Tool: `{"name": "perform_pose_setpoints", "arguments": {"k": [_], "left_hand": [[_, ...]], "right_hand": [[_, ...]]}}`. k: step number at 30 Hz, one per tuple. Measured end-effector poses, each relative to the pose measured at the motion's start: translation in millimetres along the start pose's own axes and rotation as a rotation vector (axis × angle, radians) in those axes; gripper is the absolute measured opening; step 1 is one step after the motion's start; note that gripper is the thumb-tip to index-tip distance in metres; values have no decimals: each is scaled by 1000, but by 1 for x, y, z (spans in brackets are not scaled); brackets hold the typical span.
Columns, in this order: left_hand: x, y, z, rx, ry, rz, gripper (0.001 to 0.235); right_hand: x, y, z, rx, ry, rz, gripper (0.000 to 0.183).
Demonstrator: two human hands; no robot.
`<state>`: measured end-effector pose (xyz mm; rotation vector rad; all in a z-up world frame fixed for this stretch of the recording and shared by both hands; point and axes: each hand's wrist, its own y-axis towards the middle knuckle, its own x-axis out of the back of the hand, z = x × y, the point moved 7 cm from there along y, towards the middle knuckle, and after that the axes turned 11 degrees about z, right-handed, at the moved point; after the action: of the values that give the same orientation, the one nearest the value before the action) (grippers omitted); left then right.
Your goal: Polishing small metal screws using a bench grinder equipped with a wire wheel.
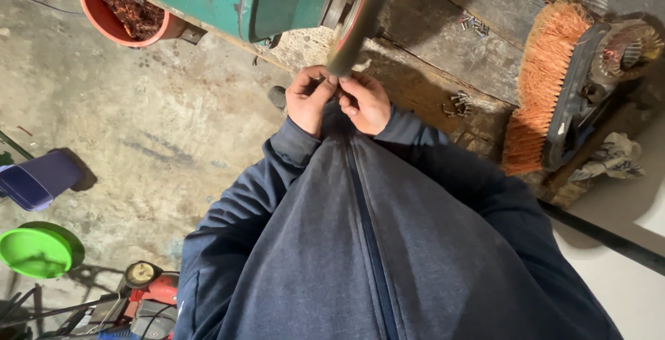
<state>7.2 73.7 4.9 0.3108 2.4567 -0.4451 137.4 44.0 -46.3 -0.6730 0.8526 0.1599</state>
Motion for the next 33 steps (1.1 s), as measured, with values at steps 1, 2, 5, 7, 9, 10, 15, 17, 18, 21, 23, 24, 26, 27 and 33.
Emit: {"name": "perform_pose_setpoints", "arguments": {"k": [1, 2, 5, 7, 9, 10, 15, 17, 18, 21, 23, 24, 26, 27, 33], "left_hand": [[2, 2, 2, -1, 0, 0, 12], [4, 2, 4, 3, 31, -2, 11], [12, 4, 16, 16, 63, -32, 11], [16, 5, 21, 27, 62, -60, 12], [18, 7, 28, 90, -16, -60, 11], [17, 7, 28, 92, -18, -60, 11], [18, 10, 33, 81, -102, 4, 9], [16, 11, 31, 85, -100, -7, 9], [16, 11, 31, 91, -96, -16, 10], [14, 10, 27, 109, -107, -36, 10], [26, 8, 42, 90, -113, -6, 10], [30, 9, 48, 69, -117, 26, 11], [23, 7, 35, 91, -137, 46, 12], [19, 5, 30, 113, -157, 64, 12], [26, 3, 40, 65, -157, -18, 17]], "right_hand": [[4, 2, -2, 0, -1, 1, 12], [7, 3, -5, 0, 33, 8, 10], [11, 5, -10, -5, 108, 28, 8], [12, 5, -13, -10, 149, 41, 8], [17, 7, -18, 0, 190, 38, 9], [20, 7, -20, -1, 190, 35, 9], [21, 8, -19, 34, 221, 73, 10], [21, 8, -18, 34, 216, 72, 9], [21, 8, -18, 35, 213, 71, 9], [11, 7, -9, 77, 161, 59, 12], [18, 5, -12, 83, 110, 55, 9], [20, 5, -12, 92, 57, 53, 7], [7, 1, -1, 124, -36, 62, 9], [1, -2, 5, 153, -129, 71, 11], [-22, -5, 23, 224, -254, 51, 13]]}}
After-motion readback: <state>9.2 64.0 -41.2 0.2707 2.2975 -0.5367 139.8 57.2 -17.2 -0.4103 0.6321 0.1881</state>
